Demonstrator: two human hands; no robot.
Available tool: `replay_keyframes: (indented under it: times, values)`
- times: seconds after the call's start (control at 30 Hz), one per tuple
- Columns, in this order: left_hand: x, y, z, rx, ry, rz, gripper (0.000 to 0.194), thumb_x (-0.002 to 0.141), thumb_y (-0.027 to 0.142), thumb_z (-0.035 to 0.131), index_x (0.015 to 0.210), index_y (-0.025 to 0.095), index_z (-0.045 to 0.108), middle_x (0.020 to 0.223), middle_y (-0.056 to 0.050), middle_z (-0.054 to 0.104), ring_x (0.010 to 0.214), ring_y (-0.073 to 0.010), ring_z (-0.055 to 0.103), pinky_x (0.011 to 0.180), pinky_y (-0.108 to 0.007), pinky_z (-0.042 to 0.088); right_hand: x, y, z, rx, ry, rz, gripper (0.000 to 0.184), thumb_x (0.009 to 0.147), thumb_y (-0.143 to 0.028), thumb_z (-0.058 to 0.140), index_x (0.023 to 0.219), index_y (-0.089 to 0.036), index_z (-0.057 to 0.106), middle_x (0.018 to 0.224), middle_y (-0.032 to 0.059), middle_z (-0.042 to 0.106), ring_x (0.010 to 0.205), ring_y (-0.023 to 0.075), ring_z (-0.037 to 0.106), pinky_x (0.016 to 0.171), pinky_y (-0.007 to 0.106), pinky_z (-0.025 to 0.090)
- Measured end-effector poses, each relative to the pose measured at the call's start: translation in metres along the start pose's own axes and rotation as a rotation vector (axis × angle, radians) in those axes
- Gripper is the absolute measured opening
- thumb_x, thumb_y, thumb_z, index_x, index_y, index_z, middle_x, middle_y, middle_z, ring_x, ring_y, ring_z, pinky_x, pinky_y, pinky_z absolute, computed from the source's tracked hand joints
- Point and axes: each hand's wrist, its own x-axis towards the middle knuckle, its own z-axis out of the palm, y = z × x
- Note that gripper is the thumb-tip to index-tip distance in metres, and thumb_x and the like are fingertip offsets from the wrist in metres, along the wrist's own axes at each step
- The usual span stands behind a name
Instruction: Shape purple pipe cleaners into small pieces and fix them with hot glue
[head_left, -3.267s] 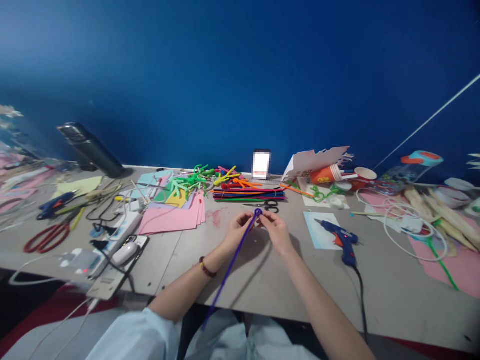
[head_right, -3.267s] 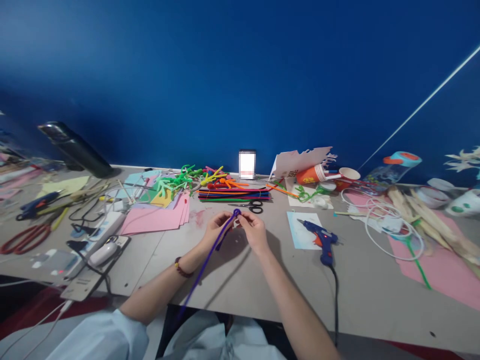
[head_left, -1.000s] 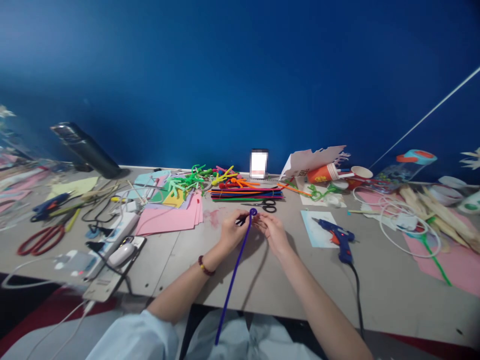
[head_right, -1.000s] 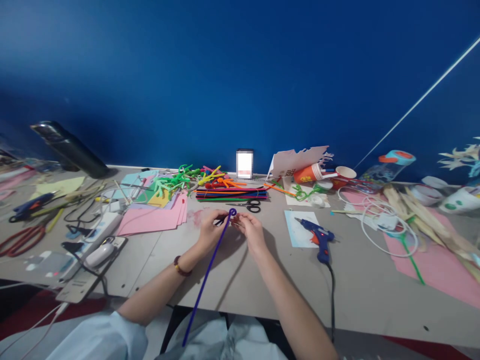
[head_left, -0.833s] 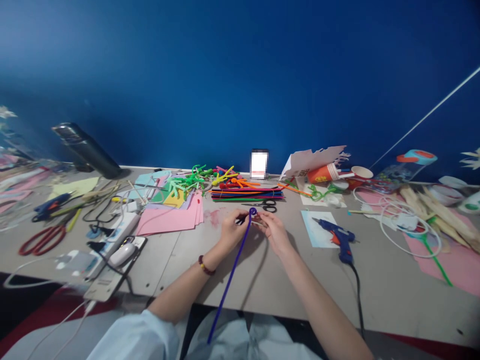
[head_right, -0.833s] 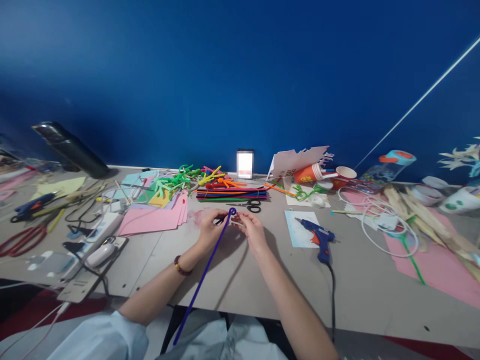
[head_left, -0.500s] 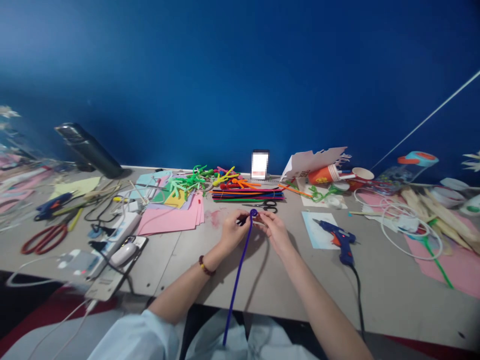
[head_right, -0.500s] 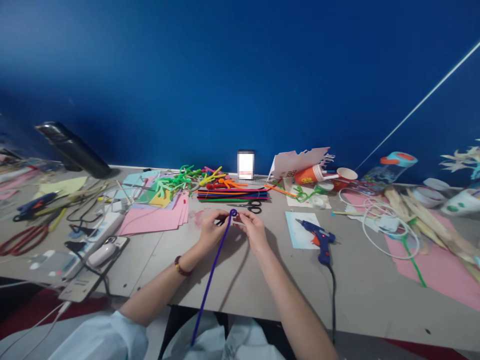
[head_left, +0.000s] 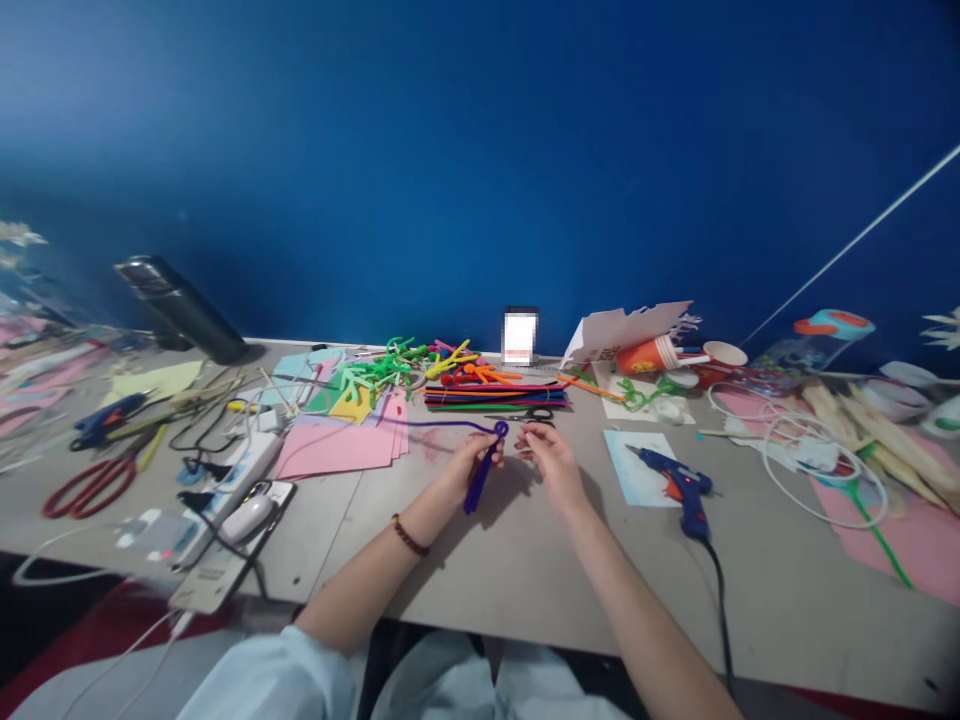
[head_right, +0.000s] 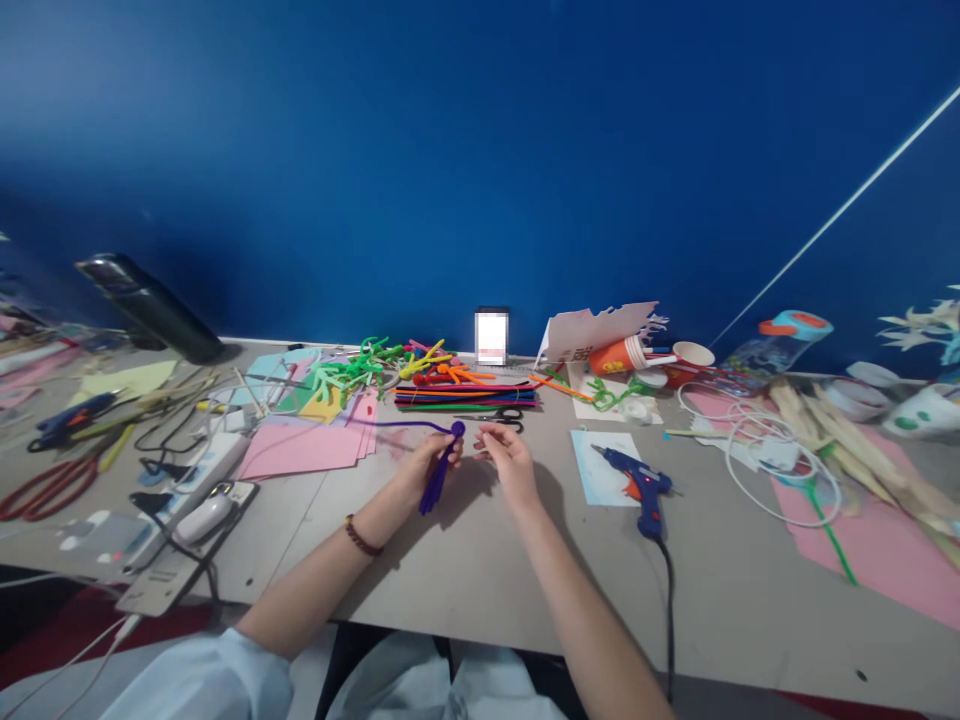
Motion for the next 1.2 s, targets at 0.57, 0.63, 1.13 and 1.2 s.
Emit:
replay_keyframes:
  times: [0.57,0.63,1.13,1.2]
  values:
    - [0.005,-0.01,0.0,-0.002,0.07,-0.006,0.021,0.061,0.029,0.074,0.063,0.011,0.064,0.054,-0.001,0.059,0.05,-0.0079,0.051,0.052,-0.02,0.042,-0.002,0.007,0.007,-0.043,-0.011,0.102,0.034,0.059,-0.044,0.077,0.079,-0.018,0.066,0.07,0.0009,0.068,0.063,0.0148,0.064,0.062,0.029,0.054]
    - [0.005,-0.011,0.001,-0.012,0.055,-0.007,0.023,0.059,0.029,0.076,0.062,0.01,0.063,0.053,-0.001,0.058,0.048,-0.0076,0.05,0.051,-0.019,0.042,-0.002,0.008,0.007,-0.042,-0.009,0.112,0.035,0.059,-0.044,0.077,0.079,-0.018,0.065,0.068,0.0007,0.068,0.061,0.0159,0.065,0.062,0.03,0.054]
    - [-0.002,-0.013,0.01,0.056,0.053,0.006,0.027,0.057,0.032,0.078,0.061,0.01,0.064,0.056,-0.002,0.06,0.051,-0.0086,0.053,0.054,-0.021,0.045,-0.006,0.001,0.011,-0.01,-0.029,0.121,0.029,0.059,-0.041,0.075,0.071,-0.019,0.061,0.057,-0.0025,0.063,0.051,0.0148,0.06,0.053,0.029,0.052]
    - [-0.001,-0.012,0.01,0.067,0.059,0.011,0.027,0.056,0.034,0.078,0.059,0.011,0.063,0.054,-0.001,0.059,0.051,-0.0092,0.052,0.053,-0.022,0.044,-0.006,0.001,0.01,-0.019,-0.02,0.132,0.029,0.06,-0.042,0.075,0.072,-0.019,0.062,0.059,-0.0015,0.064,0.052,0.0151,0.06,0.055,0.029,0.051]
